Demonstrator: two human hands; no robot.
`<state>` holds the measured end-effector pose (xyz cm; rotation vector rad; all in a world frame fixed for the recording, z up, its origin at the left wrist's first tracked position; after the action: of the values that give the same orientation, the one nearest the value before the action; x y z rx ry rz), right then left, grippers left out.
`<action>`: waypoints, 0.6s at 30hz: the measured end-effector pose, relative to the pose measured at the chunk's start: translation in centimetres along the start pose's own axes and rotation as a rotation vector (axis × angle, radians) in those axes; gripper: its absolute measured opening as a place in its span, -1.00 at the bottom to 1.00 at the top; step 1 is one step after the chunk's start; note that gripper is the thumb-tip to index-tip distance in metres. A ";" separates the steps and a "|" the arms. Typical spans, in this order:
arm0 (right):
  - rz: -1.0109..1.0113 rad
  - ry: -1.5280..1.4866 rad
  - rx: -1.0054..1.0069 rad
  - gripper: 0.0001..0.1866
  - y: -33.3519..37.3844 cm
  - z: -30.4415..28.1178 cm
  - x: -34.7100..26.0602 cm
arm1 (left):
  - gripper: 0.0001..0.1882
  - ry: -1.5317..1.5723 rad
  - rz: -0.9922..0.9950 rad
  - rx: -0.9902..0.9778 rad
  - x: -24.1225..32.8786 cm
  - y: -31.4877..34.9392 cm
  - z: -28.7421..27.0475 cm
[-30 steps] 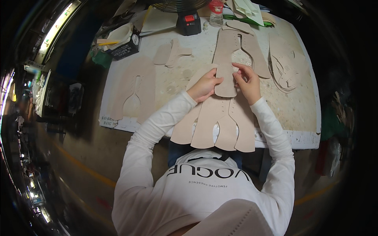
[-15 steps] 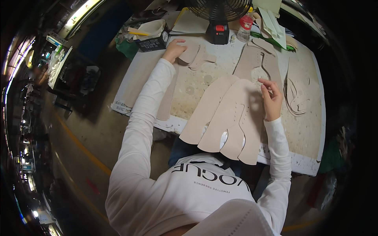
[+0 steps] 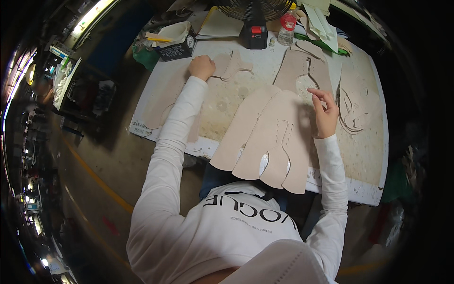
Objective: The person repeatedly picks up beige leather shoe parts from a worktable, flips them over, and places them back down. The person handles the parts one at a time, occasionally stacking them, without using any tools.
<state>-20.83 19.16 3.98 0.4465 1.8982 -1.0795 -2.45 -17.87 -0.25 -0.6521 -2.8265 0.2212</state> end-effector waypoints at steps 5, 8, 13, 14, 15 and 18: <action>-0.026 0.061 -0.055 -0.82 -0.3 0.1 1.4 | -0.68 0.004 0.058 0.022 1.6 1.4 -2.1; -0.002 0.210 -0.225 -0.78 -0.2 1.0 3.3 | -0.66 0.120 0.220 0.140 5.0 4.2 -4.5; 0.177 0.219 -0.280 -0.72 0.8 2.0 6.4 | -0.66 0.600 0.395 -0.251 12.1 9.8 -3.8; 0.192 0.234 -0.304 -0.72 0.7 2.1 6.6 | -0.66 0.689 0.440 -0.283 13.3 10.7 -3.8; 0.225 0.256 -0.326 -0.72 0.7 2.1 6.8 | -0.66 0.783 0.445 -0.374 14.3 11.4 -3.2; 0.195 0.003 -0.367 -0.76 0.2 2.1 5.5 | -0.65 1.080 0.442 -0.670 16.5 13.4 -1.4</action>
<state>-22.63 16.91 -1.20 0.4108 1.9563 -0.5865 -10.98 1.61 1.59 -1.0819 -1.6393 -0.7971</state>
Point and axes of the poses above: each hand's wrist, its own y-axis away from the middle knuckle, its own z-axis out of the palm, x = y × z, the point moved 7 cm from there along -y, towards the middle knuckle, and after that the axes turned 8 degrees about -z, right-handed, at the moved point
